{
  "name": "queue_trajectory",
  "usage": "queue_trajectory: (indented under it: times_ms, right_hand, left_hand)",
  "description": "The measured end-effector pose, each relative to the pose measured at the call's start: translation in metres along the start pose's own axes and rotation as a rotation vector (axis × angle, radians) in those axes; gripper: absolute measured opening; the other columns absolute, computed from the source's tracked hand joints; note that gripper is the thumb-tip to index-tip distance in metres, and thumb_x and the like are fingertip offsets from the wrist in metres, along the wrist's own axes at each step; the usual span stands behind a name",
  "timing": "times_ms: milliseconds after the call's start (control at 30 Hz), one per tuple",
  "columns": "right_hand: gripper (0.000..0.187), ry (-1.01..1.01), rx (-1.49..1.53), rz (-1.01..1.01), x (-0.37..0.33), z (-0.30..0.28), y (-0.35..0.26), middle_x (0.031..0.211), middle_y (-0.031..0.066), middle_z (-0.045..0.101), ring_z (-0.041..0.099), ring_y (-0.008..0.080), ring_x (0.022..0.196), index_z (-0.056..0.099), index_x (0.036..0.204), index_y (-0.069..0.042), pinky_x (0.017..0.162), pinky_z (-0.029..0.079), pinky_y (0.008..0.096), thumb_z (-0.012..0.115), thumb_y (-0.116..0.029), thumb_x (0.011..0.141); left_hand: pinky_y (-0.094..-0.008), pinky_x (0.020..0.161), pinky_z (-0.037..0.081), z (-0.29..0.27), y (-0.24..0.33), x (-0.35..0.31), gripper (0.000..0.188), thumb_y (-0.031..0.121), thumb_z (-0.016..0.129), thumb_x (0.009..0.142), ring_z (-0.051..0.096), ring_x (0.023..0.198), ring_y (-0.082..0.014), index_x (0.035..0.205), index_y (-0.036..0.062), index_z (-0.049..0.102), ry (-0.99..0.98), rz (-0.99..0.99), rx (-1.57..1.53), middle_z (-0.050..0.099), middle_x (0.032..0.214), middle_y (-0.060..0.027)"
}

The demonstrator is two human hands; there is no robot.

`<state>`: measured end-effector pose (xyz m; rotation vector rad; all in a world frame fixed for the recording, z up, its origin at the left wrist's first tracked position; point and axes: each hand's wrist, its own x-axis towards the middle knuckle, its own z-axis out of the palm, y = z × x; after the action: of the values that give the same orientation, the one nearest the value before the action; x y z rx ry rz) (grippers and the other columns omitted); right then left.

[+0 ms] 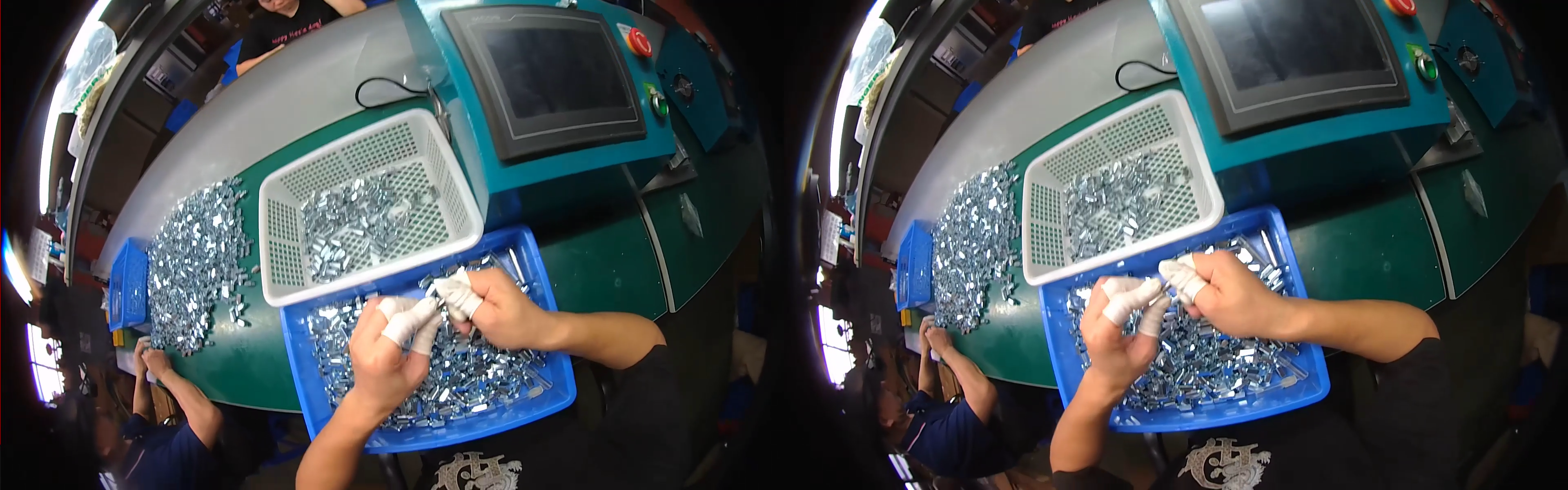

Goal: Sorting and inspecting small metal hardware components at a factory workstation.

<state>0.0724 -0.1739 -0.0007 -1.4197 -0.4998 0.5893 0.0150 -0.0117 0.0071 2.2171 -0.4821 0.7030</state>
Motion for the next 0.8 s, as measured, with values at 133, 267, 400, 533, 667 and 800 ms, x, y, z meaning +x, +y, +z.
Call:
queue_trajectory:
  times_ms: [133, 267, 400, 533, 667, 800]
  right_hand:
    - [0.039, -0.029, 0.066, 0.053, 0.002, -0.006, 0.0, 0.055, -0.0015, 0.048, 0.042, 0.0057, 0.051, 0.05, 0.065, -0.004, 0.048, 0.035, 0.0239, 0.043, -0.027, 0.097]
    - [0.042, -0.03, 0.174, 0.129, 0.002, -0.005, -0.001, 0.056, -0.0007, 0.049, 0.038, 0.0043, 0.048, 0.049, 0.065, -0.007, 0.046, 0.032, 0.0214, 0.039, -0.03, 0.098]
    - [0.044, -0.105, 0.217, 0.272, 0.004, -0.009, -0.003, 0.055, 0.001, 0.049, 0.037, 0.0047, 0.045, 0.049, 0.067, -0.008, 0.043, 0.03, 0.0201, 0.036, -0.035, 0.098]
    - [0.047, -0.229, 0.428, 0.498, 0.006, -0.014, 0.0, 0.052, 0.0022, 0.045, 0.034, 0.0062, 0.041, 0.049, 0.066, -0.008, 0.038, 0.027, 0.0214, 0.035, -0.041, 0.097]
    - [0.049, -0.354, 0.515, 0.637, 0.01, -0.016, -0.004, 0.049, 0.0013, 0.041, 0.03, 0.0062, 0.037, 0.046, 0.063, -0.009, 0.035, 0.023, 0.0225, 0.034, -0.042, 0.097]
    - [0.045, -0.346, 0.546, 0.646, 0.01, -0.017, -0.001, 0.048, 0.0009, 0.04, 0.026, 0.0061, 0.036, 0.05, 0.07, -0.007, 0.034, 0.02, 0.0223, 0.036, -0.04, 0.097]
  left_hand:
    - [-0.026, 0.066, 0.046, -0.001, 0.001, 0.003, 0.032, 0.002, 0.074, 0.068, 0.058, 0.073, -0.0152, 0.097, -0.0013, 0.062, -0.021, -0.214, -0.108, 0.063, 0.085, -0.0086]
    - [-0.0247, 0.06, 0.044, -0.006, 0.003, -0.005, 0.027, 0.01, 0.073, 0.074, 0.054, 0.065, -0.0124, 0.096, -0.0021, 0.063, -0.046, -0.369, -0.181, 0.061, 0.076, -0.0054]
    - [-0.0248, 0.053, 0.043, 0.0, 0.005, -0.005, 0.02, 0.009, 0.073, 0.074, 0.053, 0.056, -0.0135, 0.089, -0.0002, 0.064, 0.049, -0.306, -0.154, 0.06, 0.068, -0.0056]
    - [-0.0263, 0.053, 0.042, 0.001, 0.01, 0.003, 0.019, 0.007, 0.075, 0.071, 0.053, 0.056, -0.0172, 0.085, -0.0004, 0.064, 0.089, -0.041, 0.006, 0.061, 0.069, -0.0078]
    - [-0.0274, 0.047, 0.038, -0.007, 0.007, 0.003, 0.022, 0.011, 0.077, 0.069, 0.051, 0.052, -0.0183, 0.083, 0.0005, 0.064, 0.055, 0.07, 0.133, 0.059, 0.064, -0.0064]
    - [-0.0271, 0.046, 0.036, -0.006, 0.005, 0.005, 0.021, 0.011, 0.077, 0.069, 0.05, 0.051, -0.0167, 0.081, 0.0009, 0.064, 0.05, 0.076, 0.123, 0.057, 0.061, -0.005]
